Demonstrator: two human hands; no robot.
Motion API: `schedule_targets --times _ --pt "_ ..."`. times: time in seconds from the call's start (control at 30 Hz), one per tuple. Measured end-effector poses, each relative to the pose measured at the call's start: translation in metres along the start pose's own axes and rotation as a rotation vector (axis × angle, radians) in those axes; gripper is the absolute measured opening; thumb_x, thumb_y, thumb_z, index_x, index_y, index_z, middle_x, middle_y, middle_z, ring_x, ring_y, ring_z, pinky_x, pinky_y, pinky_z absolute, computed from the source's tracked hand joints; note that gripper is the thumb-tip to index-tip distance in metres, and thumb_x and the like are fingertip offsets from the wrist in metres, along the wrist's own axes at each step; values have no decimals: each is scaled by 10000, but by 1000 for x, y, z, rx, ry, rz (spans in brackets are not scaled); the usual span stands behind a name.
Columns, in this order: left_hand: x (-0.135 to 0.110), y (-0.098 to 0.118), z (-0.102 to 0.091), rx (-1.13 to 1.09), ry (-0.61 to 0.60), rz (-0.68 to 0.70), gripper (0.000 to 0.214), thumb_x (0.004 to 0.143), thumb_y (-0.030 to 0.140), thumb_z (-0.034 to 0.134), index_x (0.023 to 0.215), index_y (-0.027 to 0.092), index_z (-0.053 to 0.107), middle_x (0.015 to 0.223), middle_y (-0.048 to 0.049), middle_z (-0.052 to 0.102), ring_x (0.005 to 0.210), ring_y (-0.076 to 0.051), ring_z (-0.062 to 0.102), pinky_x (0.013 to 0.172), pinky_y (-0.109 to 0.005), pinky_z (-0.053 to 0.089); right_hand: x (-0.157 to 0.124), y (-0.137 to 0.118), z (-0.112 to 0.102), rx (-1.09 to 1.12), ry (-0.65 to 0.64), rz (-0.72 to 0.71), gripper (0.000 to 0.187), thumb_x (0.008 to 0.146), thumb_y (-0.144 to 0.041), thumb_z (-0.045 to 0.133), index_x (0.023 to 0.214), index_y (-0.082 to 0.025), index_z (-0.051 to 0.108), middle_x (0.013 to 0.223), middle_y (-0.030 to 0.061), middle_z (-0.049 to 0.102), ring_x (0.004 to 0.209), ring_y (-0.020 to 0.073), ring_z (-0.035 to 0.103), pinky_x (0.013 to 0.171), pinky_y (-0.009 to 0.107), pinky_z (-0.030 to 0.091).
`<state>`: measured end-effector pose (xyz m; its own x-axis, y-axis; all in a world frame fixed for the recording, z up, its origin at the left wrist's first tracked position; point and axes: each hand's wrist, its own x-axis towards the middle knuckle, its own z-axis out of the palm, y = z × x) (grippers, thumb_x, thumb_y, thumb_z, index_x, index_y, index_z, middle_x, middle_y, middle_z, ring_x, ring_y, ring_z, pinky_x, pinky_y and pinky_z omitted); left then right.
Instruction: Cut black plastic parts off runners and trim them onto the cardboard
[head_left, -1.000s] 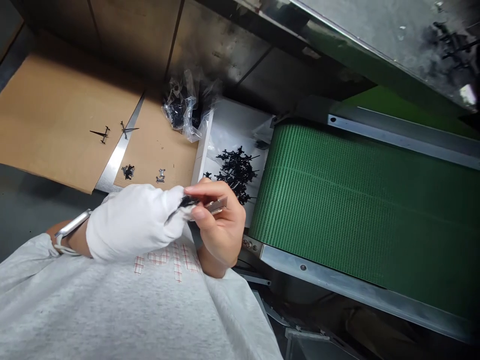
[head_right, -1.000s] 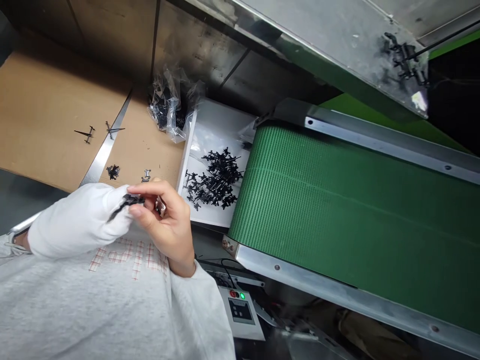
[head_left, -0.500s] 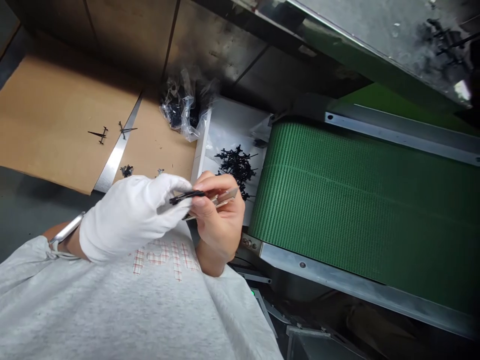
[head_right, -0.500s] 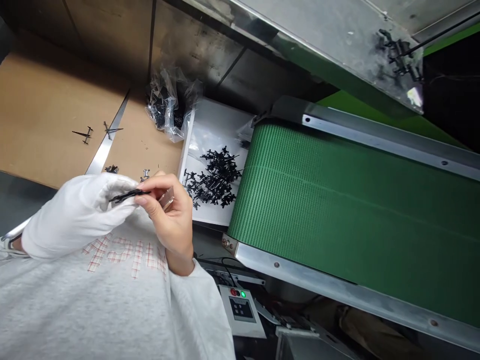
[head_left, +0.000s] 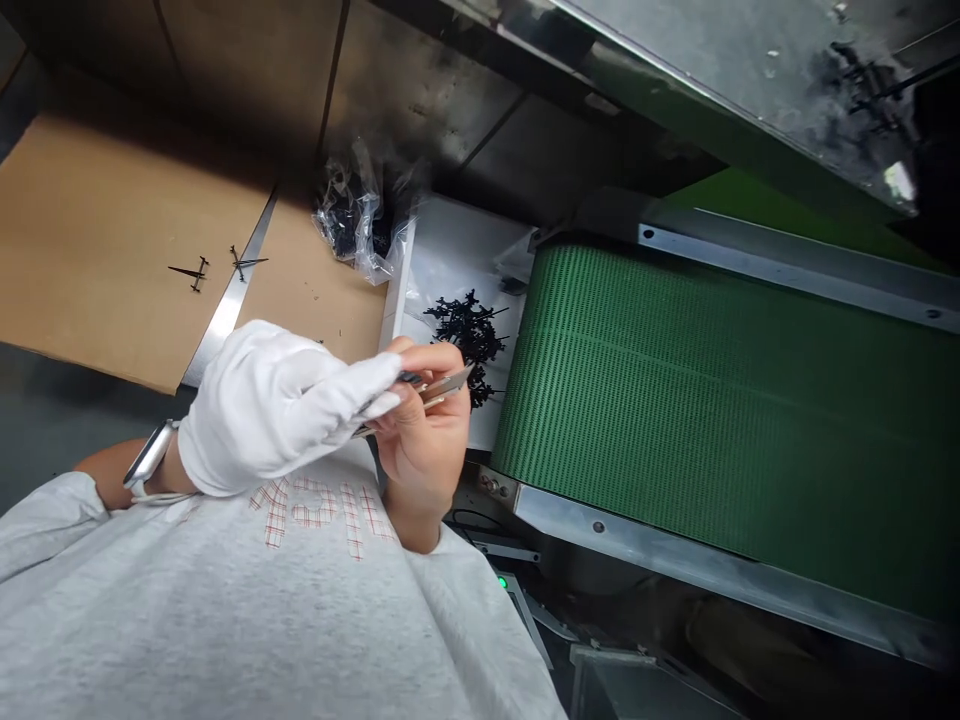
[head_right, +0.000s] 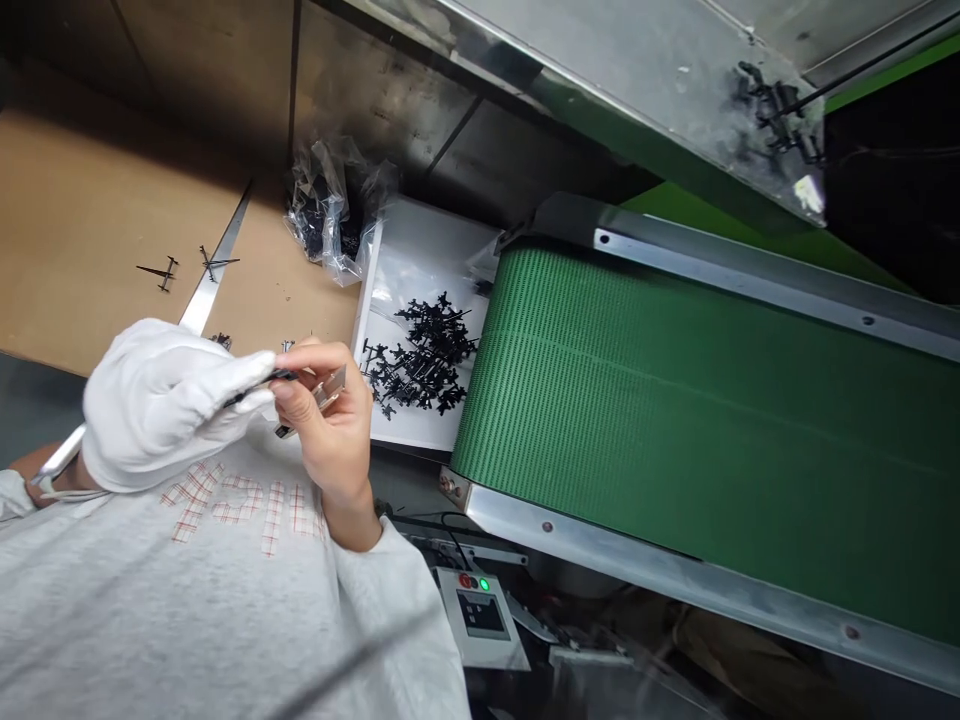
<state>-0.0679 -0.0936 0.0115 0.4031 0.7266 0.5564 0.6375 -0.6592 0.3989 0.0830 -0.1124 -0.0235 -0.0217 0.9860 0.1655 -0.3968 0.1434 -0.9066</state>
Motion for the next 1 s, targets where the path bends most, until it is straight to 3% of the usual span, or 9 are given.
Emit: schedule_targets --times 0.13,0.23,0.3,0.4,0.5,0.7,0.83,1.0 --pt "7 -5 -6 33 47 196 117 995 248 567 1059 236 664 566 100 626 423 -83 487 454 -254 295 -3 -2 0 -189 64 -47 100 956 -380 681 1014 -299 686 826 -28 627 536 87 498 439 239 409" --pt "10 -6 -7 35 37 187 184 985 254 562 873 214 702 505 91 569 394 -66 455 434 -240 295 -6 -4 2 -282 99 -86 120 973 -369 664 1067 -306 706 921 -10 689 675 113 605 546 258 494" --pt "10 -5 -6 35 31 176 200 990 252 549 915 230 733 505 94 563 401 -72 453 437 -246 292 -7 -6 4 -316 110 -127 126 983 -356 653 1089 -318 710 940 -13 704 742 125 643 598 267 526" --pt "8 -5 -6 -3 -22 148 260 1007 254 497 1005 281 756 492 96 525 413 -97 447 447 -273 278 -7 -9 6 -391 115 -131 142 992 -369 635 1096 -319 718 924 -8 723 712 134 630 581 281 516" --pt "3 -5 -6 -73 -81 75 283 992 303 501 917 291 773 473 74 495 401 -118 425 452 -297 278 -7 -13 8 -434 117 -108 162 994 -383 624 1098 -328 736 925 6 745 682 146 611 565 303 494" --pt "-9 -9 -3 -121 -124 13 181 942 318 596 1023 336 757 573 58 635 453 -134 497 503 -302 336 -10 -15 6 -454 126 -113 197 984 -395 637 1133 -362 761 850 -2 723 679 161 592 597 317 490" --pt "-13 -12 -1 -20 -55 140 304 885 240 694 1174 331 667 618 76 666 513 -142 535 554 -304 362 -12 -11 3 -469 135 -119 220 974 -330 651 1156 -370 769 863 -4 723 669 157 571 601 317 483" --pt "-10 -7 9 -40 29 138 320 915 209 621 1217 314 609 621 78 609 527 -135 513 568 -306 364 -11 -6 2 -378 128 -175 208 964 -320 664 1126 -391 774 873 -20 733 598 139 537 549 313 448"
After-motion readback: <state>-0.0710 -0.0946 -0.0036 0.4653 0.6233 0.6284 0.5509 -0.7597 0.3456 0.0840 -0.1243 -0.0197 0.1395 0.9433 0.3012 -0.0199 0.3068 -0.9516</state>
